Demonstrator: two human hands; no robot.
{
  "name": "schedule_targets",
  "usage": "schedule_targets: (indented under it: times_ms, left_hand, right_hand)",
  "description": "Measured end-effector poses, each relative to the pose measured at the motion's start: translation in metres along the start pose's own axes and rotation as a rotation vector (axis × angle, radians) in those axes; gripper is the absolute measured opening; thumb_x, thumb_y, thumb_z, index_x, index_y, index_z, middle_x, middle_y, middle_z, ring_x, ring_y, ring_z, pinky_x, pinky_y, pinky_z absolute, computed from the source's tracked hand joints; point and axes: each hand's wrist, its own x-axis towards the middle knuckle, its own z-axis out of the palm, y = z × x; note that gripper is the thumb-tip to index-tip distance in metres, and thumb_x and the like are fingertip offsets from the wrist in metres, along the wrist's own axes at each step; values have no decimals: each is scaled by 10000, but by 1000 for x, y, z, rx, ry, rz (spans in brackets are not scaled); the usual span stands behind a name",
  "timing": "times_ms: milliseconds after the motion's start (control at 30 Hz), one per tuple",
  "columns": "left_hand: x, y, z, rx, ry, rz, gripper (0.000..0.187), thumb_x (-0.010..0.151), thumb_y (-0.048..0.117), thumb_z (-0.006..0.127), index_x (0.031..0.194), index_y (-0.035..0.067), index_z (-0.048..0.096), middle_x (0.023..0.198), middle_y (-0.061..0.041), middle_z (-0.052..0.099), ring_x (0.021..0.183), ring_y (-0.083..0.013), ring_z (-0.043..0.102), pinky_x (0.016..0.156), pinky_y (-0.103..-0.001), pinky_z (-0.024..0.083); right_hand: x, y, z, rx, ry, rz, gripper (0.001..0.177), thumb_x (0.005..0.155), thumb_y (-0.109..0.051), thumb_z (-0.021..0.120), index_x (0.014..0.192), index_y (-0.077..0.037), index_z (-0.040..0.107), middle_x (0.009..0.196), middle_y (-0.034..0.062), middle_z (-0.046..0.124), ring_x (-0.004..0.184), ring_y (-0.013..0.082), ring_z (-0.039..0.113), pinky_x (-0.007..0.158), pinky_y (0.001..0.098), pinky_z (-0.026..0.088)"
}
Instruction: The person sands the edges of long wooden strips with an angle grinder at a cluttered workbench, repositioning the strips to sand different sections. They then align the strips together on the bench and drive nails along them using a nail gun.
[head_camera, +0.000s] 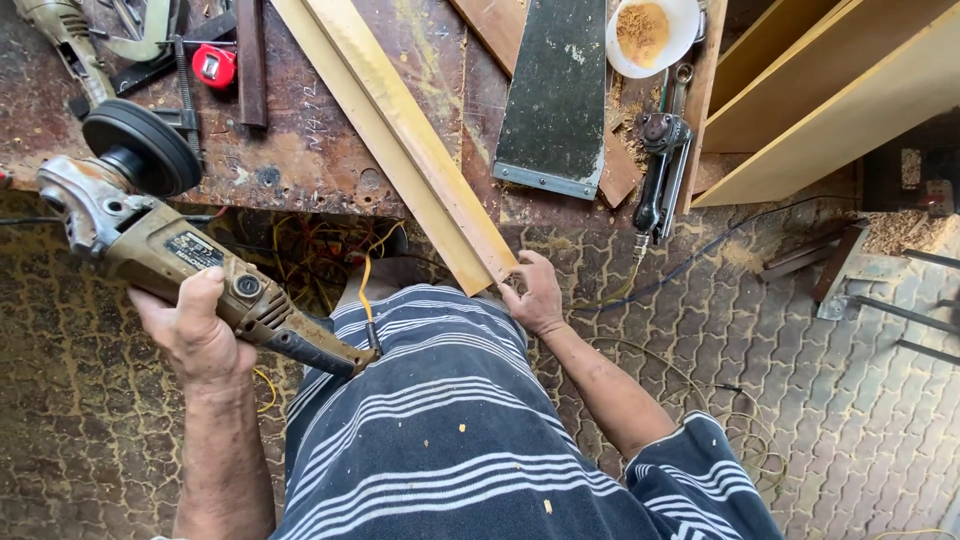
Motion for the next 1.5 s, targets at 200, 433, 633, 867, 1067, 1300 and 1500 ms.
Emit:
schedule_targets:
  times_ms: [200, 433, 633, 867, 1067, 1300, 1500]
  left_hand:
    - [3, 5, 12, 53, -31, 12, 716, 897, 82, 657, 1546, 22, 361, 1233, -84, 511, 1053, -172, 603, 951, -331, 608]
    - [6, 3, 18, 77, -35, -34, 706, 879, 95, 686, 1508, 11, 377, 1189, -73, 531, 1018, -167, 612, 919, -326, 610]
    - [18, 5, 13, 66, -53, -14, 682, 873, 59, 686, 1490, 21, 397, 1209, -65, 546, 1067, -158, 598, 987, -321, 581]
    - [44, 11, -5, 111, -89, -95, 645, 858, 63, 694, 1431, 5, 404, 1160, -58, 538, 1019, -154, 594, 922, -334, 586]
    - [78, 18, -17, 83, -150, -103, 632, 865, 67, 705, 1428, 5, 426, 1187, -66, 566, 1029, -170, 613, 936, -330, 576]
    - [129, 5, -56, 101, -267, -78, 582, 926, 66, 738, 1432, -16, 462, 1207, -63, 577, 1051, -153, 610, 1030, -340, 548]
    - [172, 32, -54, 459, -410, -92, 712, 802, 141, 768, 1428, 28, 447, 1234, -70, 608, 1062, -161, 644, 975, -343, 570]
  right_hand:
    - [14, 11, 15, 168, -44, 266, 777, 773, -360, 840, 1370, 12, 511, 1332, 239, 569, 1238, 375, 563, 1058, 460, 451]
    - [72, -38, 10, 75, -349, 522, 825, 686, -440, 825, 1327, -18, 523, 1235, 235, 653, 1141, 342, 645, 1000, 441, 491]
    - [44, -71, 35, -80, -269, 546, 680, 749, -415, 770, 1273, -49, 538, 1197, 223, 622, 1127, 374, 615, 968, 485, 500]
    - [61, -90, 81, -284, -53, 406, 981, 657, -357, 835, 1465, -49, 372, 1223, 200, 537, 1117, 413, 556, 899, 574, 466]
    - [70, -76, 72, -177, -52, 676, 822, 732, -341, 821, 1417, -109, 431, 1271, 173, 560, 1171, 410, 577, 942, 544, 489]
    - [37, -27, 42, -400, 163, 483, 731, 696, -302, 851, 1297, -63, 510, 1211, 169, 564, 1174, 385, 538, 1001, 518, 462]
    - [2, -93, 50, -364, 119, 521, 718, 705, -248, 802, 1349, -104, 519, 1164, 161, 598, 1068, 355, 606, 853, 505, 509]
